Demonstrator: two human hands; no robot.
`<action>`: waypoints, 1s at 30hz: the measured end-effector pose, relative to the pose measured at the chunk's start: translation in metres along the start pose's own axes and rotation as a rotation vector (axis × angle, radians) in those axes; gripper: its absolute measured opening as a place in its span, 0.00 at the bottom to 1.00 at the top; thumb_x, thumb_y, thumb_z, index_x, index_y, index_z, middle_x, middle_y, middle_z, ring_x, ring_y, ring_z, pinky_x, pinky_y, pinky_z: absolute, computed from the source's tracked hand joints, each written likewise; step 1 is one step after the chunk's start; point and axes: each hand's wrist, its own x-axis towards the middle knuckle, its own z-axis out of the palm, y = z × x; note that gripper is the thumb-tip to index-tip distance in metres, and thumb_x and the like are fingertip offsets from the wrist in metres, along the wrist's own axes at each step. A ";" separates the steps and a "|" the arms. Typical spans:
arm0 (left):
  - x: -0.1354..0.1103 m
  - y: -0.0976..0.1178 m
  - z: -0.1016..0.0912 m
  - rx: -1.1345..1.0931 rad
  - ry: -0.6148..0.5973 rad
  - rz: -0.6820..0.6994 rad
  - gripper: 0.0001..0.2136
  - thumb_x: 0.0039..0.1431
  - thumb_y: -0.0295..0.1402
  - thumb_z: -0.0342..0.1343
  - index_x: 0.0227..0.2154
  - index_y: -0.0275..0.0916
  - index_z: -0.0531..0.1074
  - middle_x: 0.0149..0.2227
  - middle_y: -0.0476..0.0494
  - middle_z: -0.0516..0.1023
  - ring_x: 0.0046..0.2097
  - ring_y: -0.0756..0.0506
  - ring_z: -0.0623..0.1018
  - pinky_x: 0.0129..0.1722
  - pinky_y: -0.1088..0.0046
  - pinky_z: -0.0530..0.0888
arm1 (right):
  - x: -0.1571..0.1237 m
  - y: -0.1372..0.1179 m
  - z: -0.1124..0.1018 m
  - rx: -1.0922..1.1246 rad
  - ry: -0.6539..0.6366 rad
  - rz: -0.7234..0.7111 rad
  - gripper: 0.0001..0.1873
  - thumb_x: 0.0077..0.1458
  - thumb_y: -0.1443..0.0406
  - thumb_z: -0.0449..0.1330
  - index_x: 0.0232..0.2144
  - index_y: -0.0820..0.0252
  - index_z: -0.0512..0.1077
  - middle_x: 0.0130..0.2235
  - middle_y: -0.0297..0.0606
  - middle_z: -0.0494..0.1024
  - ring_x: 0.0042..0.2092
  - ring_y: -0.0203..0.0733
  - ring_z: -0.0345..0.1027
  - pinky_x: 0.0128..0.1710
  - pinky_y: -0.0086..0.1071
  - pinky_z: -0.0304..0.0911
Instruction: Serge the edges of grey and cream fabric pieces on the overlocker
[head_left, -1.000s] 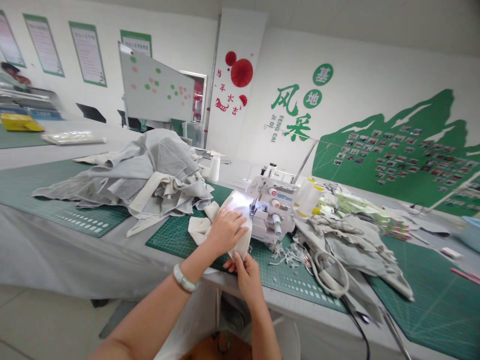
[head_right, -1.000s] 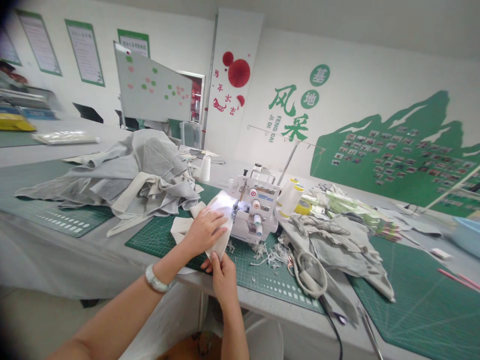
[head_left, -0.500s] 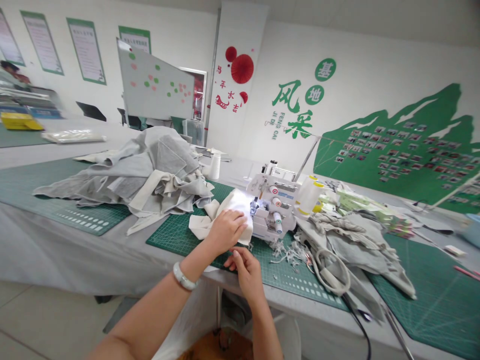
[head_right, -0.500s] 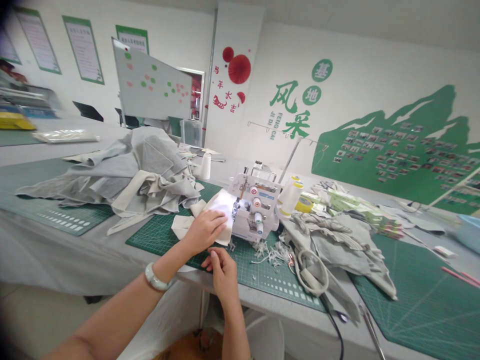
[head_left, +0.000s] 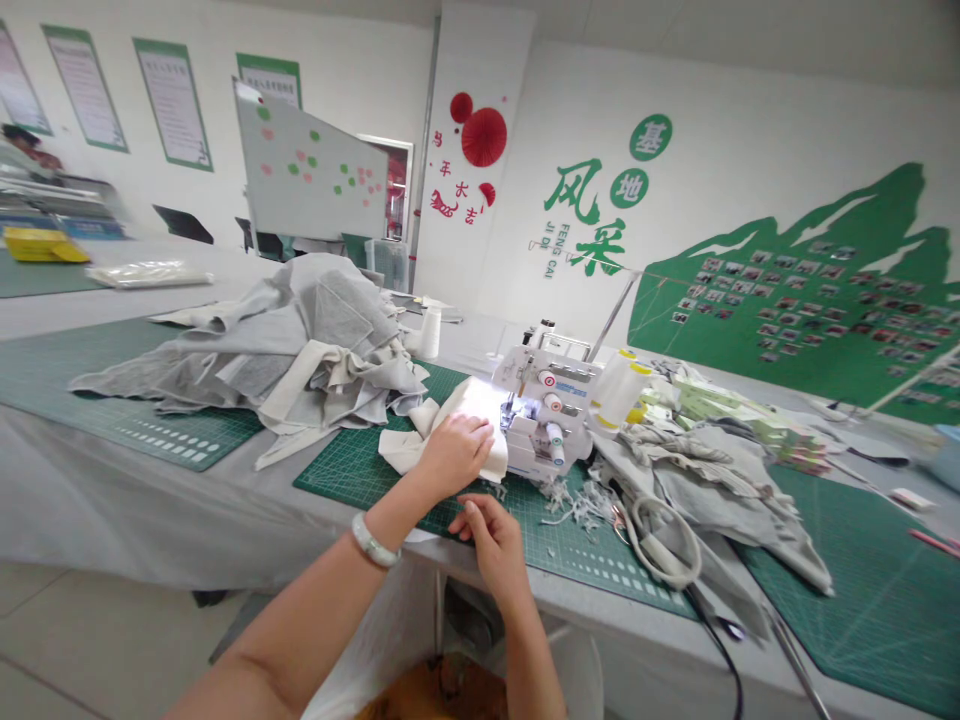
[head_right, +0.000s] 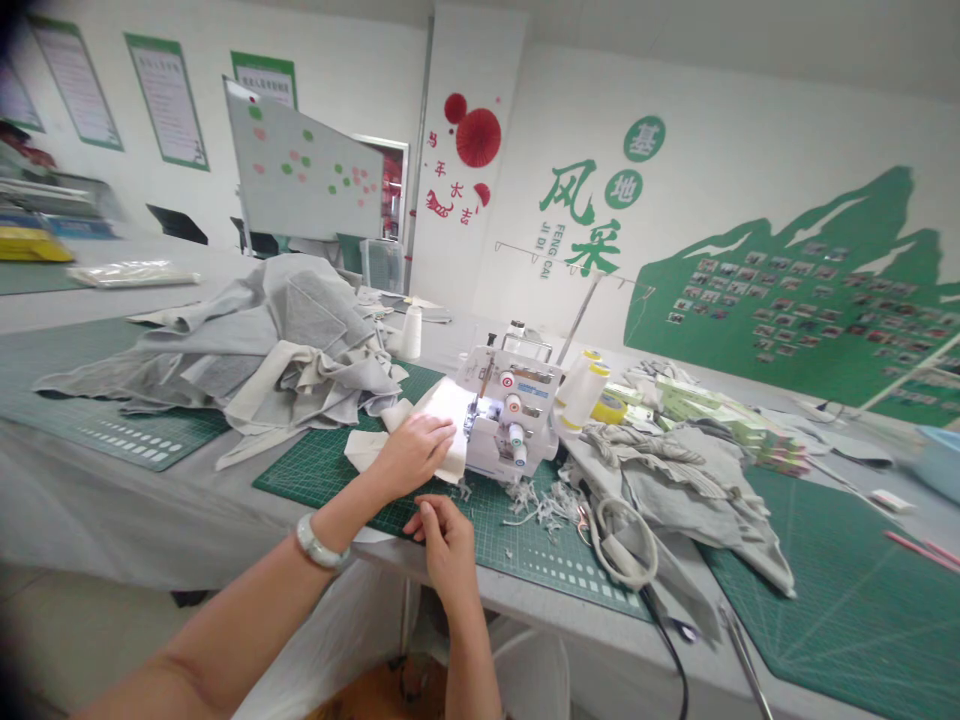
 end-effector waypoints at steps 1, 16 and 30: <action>-0.001 0.001 -0.001 0.021 -0.012 0.011 0.14 0.67 0.30 0.42 0.45 0.34 0.71 0.46 0.39 0.74 0.50 0.42 0.71 0.55 0.60 0.64 | 0.000 0.000 0.000 -0.005 -0.003 -0.001 0.17 0.61 0.55 0.52 0.36 0.62 0.73 0.25 0.35 0.77 0.26 0.34 0.66 0.29 0.27 0.62; -0.001 -0.005 0.000 -0.025 0.008 0.005 0.14 0.67 0.32 0.42 0.45 0.37 0.71 0.48 0.40 0.74 0.49 0.43 0.72 0.52 0.62 0.67 | 0.000 0.001 -0.001 -0.013 0.001 0.014 0.17 0.61 0.56 0.52 0.37 0.63 0.72 0.25 0.36 0.77 0.27 0.35 0.66 0.30 0.28 0.62; 0.008 -0.011 0.005 -0.010 -0.013 -0.018 0.15 0.67 0.32 0.41 0.46 0.35 0.71 0.48 0.39 0.75 0.50 0.43 0.72 0.53 0.62 0.66 | -0.001 0.001 -0.001 -0.023 -0.001 0.013 0.17 0.61 0.55 0.52 0.37 0.62 0.72 0.25 0.35 0.77 0.27 0.35 0.66 0.30 0.28 0.62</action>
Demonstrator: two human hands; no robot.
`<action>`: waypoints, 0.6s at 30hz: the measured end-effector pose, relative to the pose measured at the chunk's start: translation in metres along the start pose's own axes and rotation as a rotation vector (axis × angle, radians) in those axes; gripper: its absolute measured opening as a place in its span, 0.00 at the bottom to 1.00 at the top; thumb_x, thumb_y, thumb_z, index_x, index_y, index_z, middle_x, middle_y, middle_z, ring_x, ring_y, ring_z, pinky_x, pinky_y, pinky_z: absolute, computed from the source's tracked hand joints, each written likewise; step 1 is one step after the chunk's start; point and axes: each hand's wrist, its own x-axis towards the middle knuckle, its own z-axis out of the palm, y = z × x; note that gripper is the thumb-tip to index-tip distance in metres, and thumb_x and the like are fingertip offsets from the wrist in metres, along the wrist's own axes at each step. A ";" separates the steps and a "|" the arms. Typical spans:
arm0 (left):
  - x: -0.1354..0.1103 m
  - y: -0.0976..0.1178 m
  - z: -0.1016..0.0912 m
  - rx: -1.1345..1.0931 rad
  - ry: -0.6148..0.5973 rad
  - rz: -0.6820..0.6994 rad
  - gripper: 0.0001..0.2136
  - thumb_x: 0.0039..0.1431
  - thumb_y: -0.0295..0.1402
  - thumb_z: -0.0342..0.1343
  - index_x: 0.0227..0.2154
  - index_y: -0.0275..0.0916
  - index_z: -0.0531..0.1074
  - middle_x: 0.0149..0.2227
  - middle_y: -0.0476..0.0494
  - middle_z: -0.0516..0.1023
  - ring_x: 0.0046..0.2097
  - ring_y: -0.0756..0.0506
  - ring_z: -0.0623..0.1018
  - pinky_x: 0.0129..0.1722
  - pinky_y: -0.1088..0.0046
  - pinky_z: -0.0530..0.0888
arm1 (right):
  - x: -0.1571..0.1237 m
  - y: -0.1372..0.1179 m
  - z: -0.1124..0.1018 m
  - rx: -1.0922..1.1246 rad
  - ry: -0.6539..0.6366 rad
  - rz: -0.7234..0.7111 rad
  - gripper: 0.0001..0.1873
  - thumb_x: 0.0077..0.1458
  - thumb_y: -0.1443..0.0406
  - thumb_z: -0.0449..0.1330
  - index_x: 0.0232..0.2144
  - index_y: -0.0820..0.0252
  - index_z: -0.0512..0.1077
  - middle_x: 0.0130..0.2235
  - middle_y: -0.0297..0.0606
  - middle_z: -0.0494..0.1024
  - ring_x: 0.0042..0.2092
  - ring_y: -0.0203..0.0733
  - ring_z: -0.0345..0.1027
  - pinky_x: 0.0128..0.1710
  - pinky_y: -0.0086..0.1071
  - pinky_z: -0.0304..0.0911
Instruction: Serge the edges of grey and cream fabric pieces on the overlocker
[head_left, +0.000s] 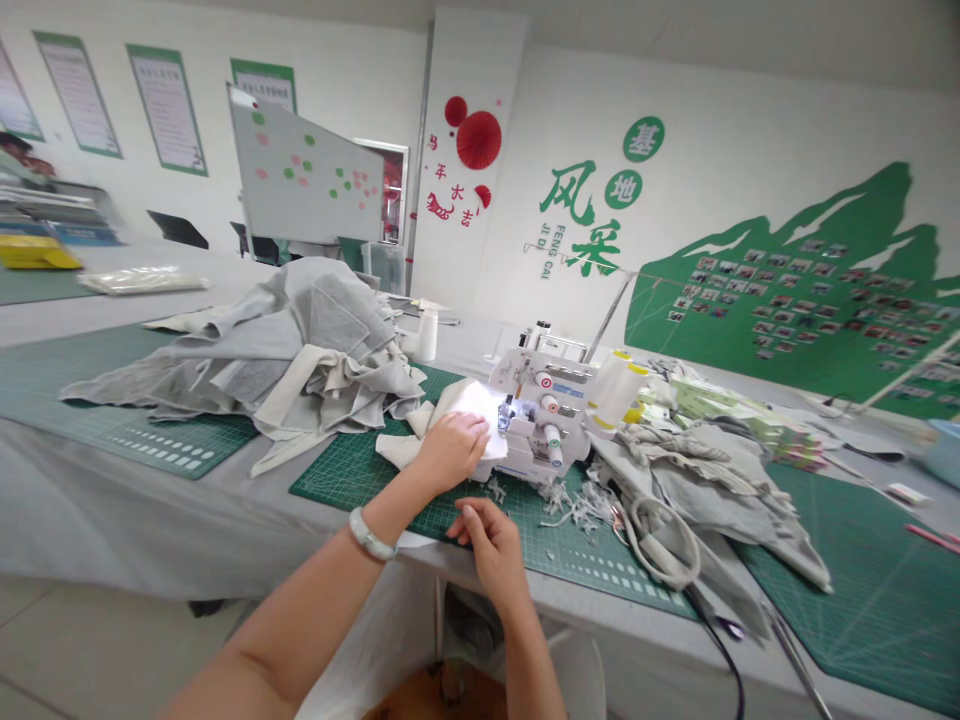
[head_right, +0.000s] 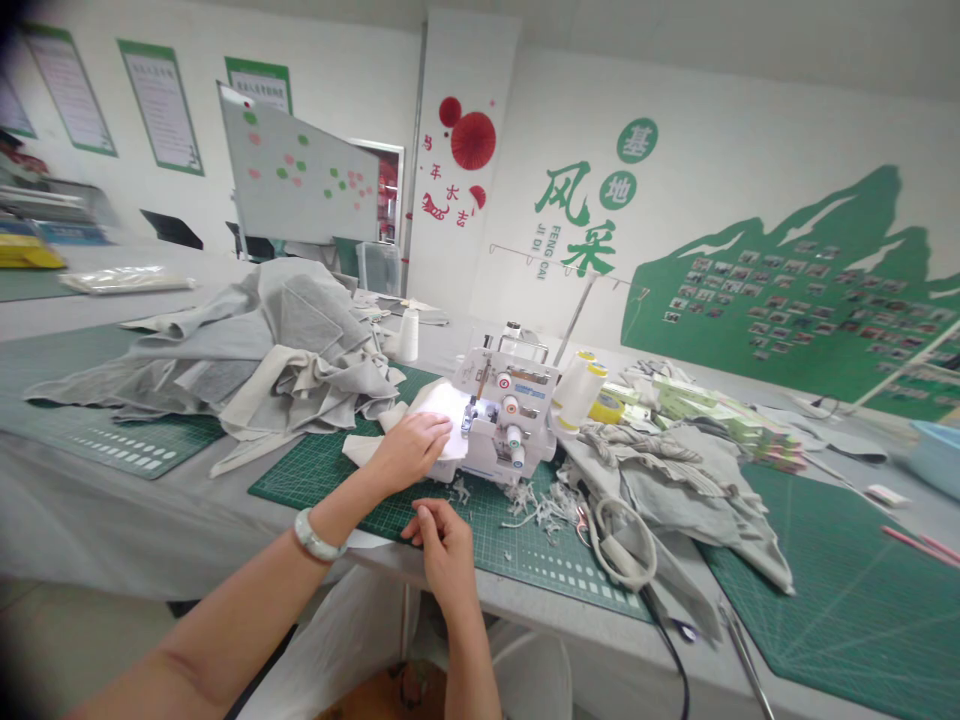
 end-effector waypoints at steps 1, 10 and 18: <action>0.000 0.000 0.000 0.002 0.000 0.001 0.15 0.67 0.32 0.41 0.45 0.35 0.71 0.48 0.39 0.75 0.50 0.43 0.72 0.53 0.62 0.66 | 0.000 0.000 0.000 -0.001 0.000 0.000 0.17 0.61 0.55 0.52 0.37 0.62 0.72 0.25 0.35 0.77 0.27 0.35 0.66 0.30 0.28 0.62; -0.007 0.001 -0.008 -0.109 -0.012 0.062 0.13 0.67 0.33 0.42 0.41 0.38 0.72 0.45 0.44 0.76 0.47 0.45 0.72 0.50 0.66 0.66 | 0.000 -0.001 0.000 -0.005 -0.003 -0.004 0.17 0.61 0.55 0.52 0.37 0.62 0.73 0.25 0.36 0.77 0.27 0.35 0.67 0.30 0.28 0.62; -0.006 0.001 -0.008 -0.057 -0.020 0.042 0.12 0.66 0.37 0.45 0.43 0.39 0.71 0.46 0.43 0.75 0.48 0.44 0.71 0.50 0.63 0.64 | 0.000 -0.001 0.000 -0.008 0.004 0.001 0.18 0.61 0.54 0.52 0.37 0.63 0.73 0.25 0.37 0.77 0.27 0.35 0.66 0.30 0.28 0.63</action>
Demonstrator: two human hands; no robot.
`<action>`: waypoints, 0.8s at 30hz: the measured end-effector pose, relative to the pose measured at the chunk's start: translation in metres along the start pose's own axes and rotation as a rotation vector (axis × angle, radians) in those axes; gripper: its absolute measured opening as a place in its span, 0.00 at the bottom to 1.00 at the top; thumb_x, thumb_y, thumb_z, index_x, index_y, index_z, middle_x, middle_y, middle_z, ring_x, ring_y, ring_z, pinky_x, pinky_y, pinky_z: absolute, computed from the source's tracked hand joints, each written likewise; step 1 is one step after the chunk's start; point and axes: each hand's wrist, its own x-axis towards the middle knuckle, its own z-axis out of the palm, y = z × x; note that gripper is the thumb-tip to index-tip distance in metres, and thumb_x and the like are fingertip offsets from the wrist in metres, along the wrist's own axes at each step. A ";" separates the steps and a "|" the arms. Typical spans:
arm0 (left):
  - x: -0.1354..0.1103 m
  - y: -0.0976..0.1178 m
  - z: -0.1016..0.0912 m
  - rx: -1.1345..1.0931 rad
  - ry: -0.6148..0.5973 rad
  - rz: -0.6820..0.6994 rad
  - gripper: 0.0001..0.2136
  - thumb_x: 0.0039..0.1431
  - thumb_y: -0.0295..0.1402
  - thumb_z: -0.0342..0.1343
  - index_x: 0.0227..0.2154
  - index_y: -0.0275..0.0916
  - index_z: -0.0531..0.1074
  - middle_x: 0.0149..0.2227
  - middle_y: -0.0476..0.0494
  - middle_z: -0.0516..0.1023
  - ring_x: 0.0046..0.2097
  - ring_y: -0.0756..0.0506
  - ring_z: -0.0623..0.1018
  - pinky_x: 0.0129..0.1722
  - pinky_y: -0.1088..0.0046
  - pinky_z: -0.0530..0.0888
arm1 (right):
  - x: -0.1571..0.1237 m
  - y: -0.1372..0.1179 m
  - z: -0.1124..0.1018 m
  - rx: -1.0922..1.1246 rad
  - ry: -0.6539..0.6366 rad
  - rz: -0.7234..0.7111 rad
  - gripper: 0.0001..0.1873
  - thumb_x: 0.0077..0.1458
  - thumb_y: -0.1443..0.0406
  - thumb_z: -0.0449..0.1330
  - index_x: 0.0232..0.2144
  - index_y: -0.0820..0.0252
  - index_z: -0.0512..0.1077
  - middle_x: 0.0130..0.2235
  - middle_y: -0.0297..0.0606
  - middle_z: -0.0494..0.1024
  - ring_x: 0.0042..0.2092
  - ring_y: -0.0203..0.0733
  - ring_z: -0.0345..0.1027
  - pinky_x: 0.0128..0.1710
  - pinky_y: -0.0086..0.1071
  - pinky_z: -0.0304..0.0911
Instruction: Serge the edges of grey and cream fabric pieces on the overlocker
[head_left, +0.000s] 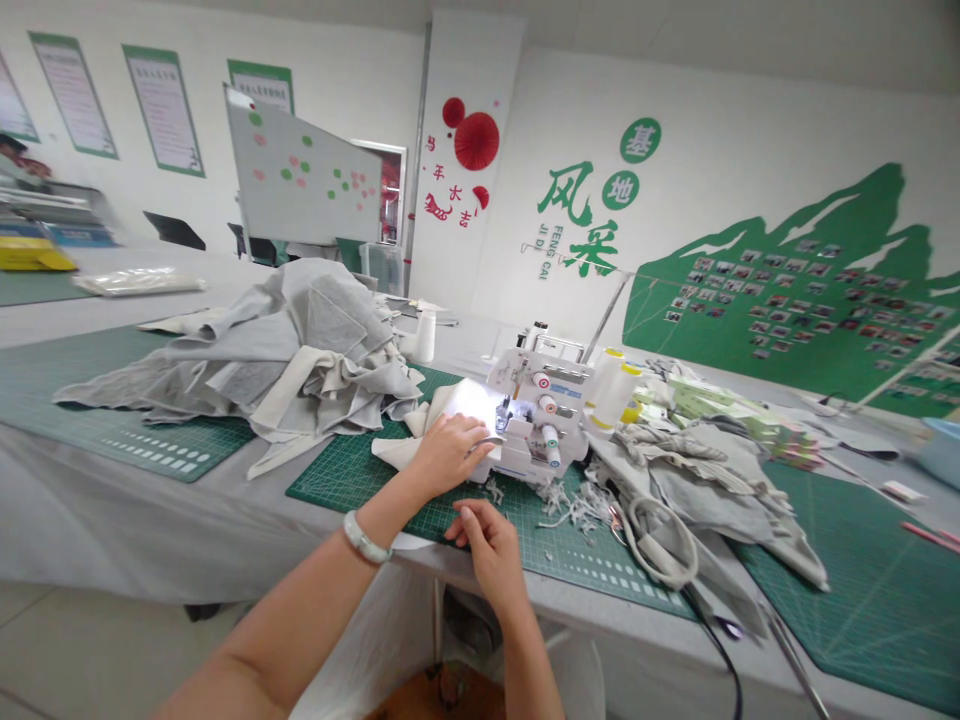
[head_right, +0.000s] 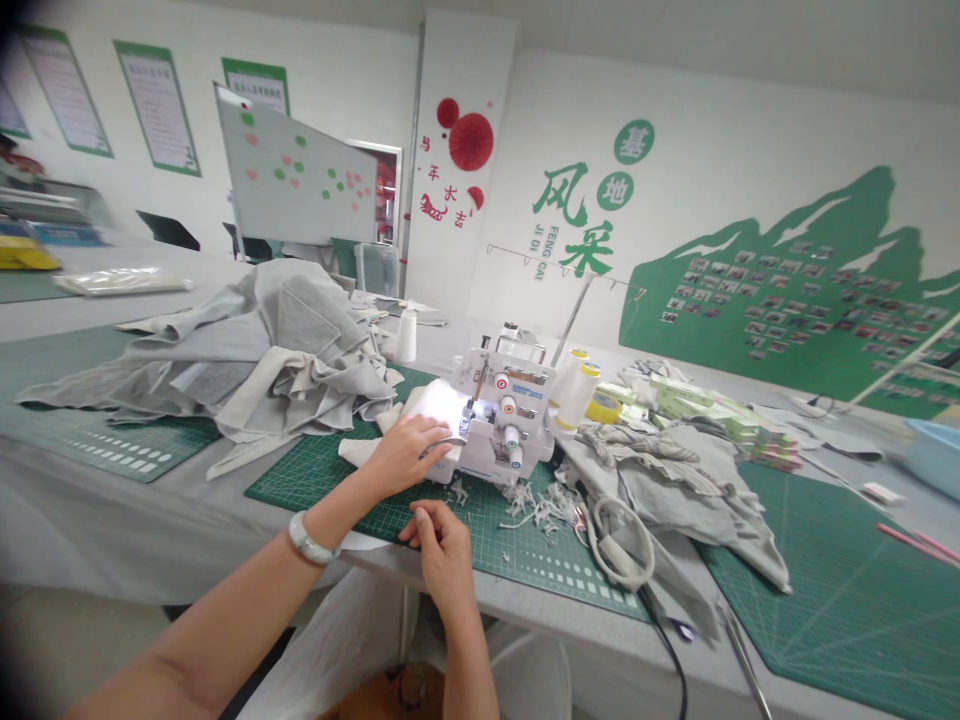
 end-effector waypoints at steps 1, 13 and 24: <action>0.000 0.000 0.000 0.007 0.004 -0.003 0.12 0.66 0.37 0.45 0.43 0.39 0.71 0.47 0.43 0.75 0.49 0.43 0.71 0.50 0.63 0.64 | 0.000 0.000 0.000 -0.002 0.000 0.000 0.18 0.61 0.54 0.52 0.37 0.63 0.73 0.25 0.36 0.77 0.27 0.35 0.67 0.30 0.28 0.63; 0.011 -0.014 0.004 0.051 0.010 -0.010 0.12 0.65 0.31 0.44 0.39 0.37 0.73 0.42 0.41 0.76 0.45 0.44 0.74 0.46 0.66 0.67 | 0.000 0.000 0.001 -0.007 0.004 0.006 0.18 0.61 0.53 0.52 0.36 0.62 0.73 0.25 0.36 0.77 0.27 0.35 0.67 0.30 0.28 0.63; 0.009 -0.014 0.002 0.040 0.046 -0.068 0.10 0.63 0.29 0.46 0.37 0.36 0.73 0.38 0.41 0.76 0.43 0.43 0.72 0.46 0.64 0.68 | 0.000 -0.001 0.000 -0.014 -0.004 0.006 0.18 0.61 0.54 0.52 0.37 0.62 0.73 0.25 0.36 0.77 0.27 0.36 0.67 0.30 0.28 0.63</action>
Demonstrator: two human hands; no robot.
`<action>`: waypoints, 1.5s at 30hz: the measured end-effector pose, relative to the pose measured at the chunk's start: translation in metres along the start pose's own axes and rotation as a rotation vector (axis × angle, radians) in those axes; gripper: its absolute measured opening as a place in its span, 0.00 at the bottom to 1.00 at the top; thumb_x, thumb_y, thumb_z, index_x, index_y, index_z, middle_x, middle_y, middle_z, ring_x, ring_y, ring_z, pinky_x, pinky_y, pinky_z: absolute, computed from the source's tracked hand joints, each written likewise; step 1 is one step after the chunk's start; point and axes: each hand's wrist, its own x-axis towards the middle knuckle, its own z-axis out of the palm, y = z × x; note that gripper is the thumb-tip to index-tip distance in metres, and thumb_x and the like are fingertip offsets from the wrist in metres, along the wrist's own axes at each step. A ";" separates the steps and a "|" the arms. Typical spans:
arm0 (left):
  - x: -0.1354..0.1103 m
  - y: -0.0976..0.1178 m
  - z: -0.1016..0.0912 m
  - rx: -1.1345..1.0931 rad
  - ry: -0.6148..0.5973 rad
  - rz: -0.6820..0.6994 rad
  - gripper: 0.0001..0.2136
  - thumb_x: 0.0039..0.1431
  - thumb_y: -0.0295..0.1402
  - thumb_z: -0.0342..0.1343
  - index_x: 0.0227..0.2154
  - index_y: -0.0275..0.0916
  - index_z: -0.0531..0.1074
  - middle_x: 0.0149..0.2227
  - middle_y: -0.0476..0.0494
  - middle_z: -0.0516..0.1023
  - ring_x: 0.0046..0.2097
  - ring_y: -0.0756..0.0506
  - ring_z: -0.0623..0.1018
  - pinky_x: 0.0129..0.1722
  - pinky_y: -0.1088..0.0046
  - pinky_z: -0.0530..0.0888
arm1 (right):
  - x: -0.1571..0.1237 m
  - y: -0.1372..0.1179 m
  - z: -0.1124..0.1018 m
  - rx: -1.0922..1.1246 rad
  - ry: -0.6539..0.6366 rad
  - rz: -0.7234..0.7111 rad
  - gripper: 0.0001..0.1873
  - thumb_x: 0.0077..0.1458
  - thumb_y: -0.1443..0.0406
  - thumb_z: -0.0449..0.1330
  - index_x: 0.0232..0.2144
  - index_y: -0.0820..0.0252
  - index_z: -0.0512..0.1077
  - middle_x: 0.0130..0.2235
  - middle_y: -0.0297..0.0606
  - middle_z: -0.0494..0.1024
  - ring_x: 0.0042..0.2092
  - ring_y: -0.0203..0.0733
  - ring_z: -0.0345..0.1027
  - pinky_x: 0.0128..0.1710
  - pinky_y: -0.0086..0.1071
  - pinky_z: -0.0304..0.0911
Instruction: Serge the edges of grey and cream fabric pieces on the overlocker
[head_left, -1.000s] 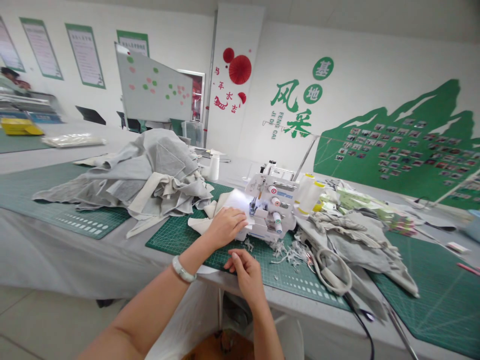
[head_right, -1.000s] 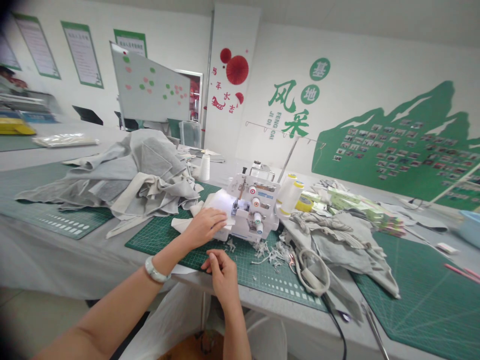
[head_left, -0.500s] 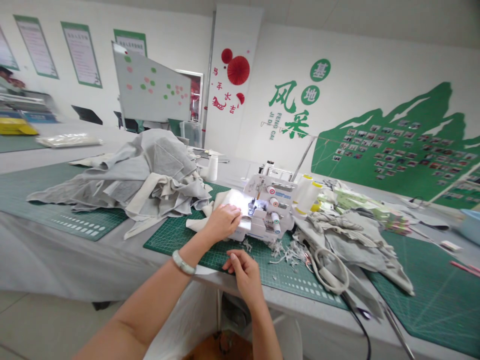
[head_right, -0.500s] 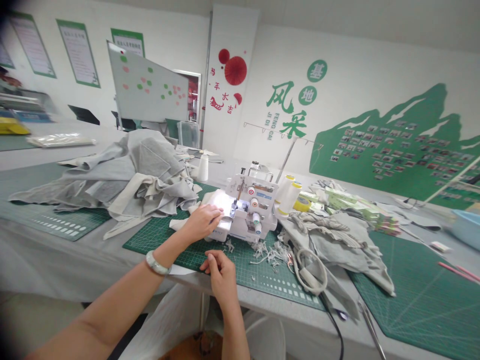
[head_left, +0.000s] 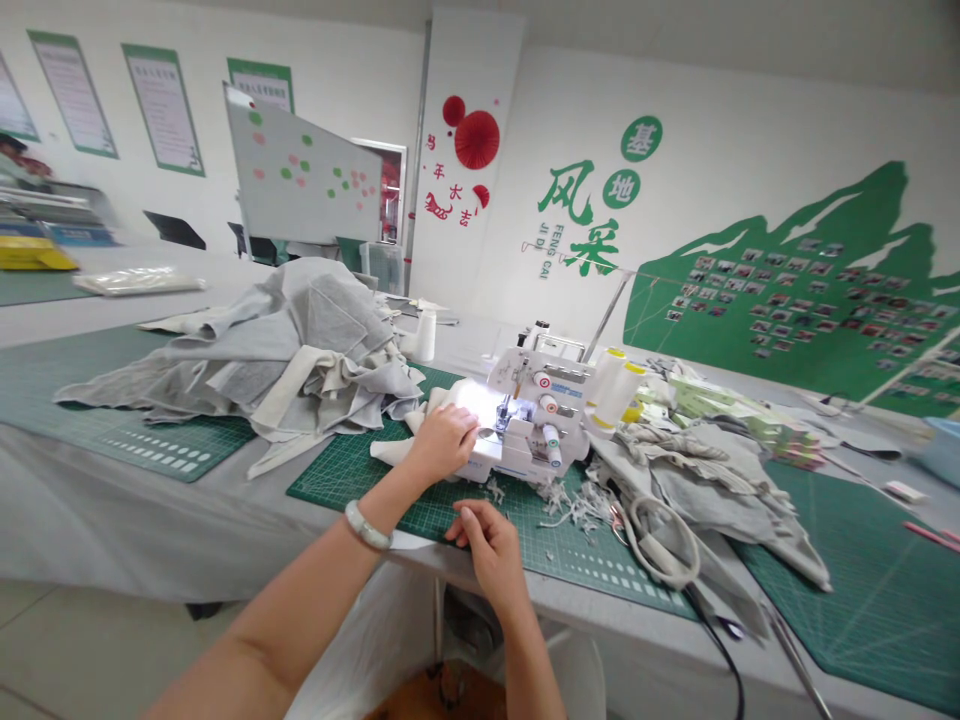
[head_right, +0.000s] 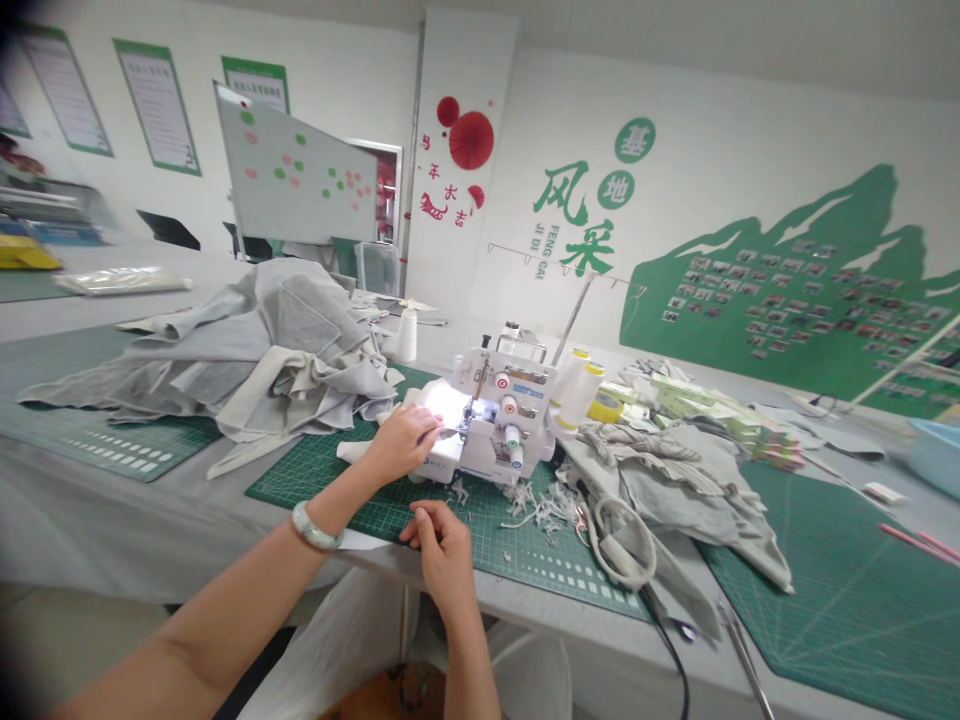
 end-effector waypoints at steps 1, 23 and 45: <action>-0.001 0.000 -0.001 -0.011 0.007 -0.006 0.11 0.64 0.30 0.46 0.36 0.36 0.74 0.37 0.41 0.75 0.43 0.43 0.72 0.45 0.65 0.68 | 0.000 0.000 0.000 0.001 -0.001 0.000 0.18 0.61 0.54 0.52 0.37 0.62 0.73 0.25 0.36 0.77 0.27 0.36 0.67 0.30 0.28 0.63; -0.092 0.028 -0.019 -0.520 -0.186 -0.220 0.23 0.60 0.23 0.43 0.57 0.46 0.61 0.46 0.40 0.70 0.44 0.46 0.74 0.45 0.70 0.74 | 0.012 -0.008 -0.001 0.115 -0.053 0.016 0.18 0.54 0.54 0.59 0.42 0.59 0.73 0.36 0.39 0.78 0.36 0.41 0.70 0.36 0.31 0.65; 0.116 -0.061 -0.009 -1.220 -0.308 -0.721 0.16 0.61 0.40 0.51 0.27 0.31 0.73 0.20 0.46 0.68 0.21 0.54 0.62 0.18 0.78 0.56 | 0.002 0.008 -0.007 -0.007 -0.078 0.125 0.19 0.60 0.53 0.52 0.29 0.62 0.72 0.26 0.33 0.67 0.30 0.36 0.57 0.28 0.25 0.53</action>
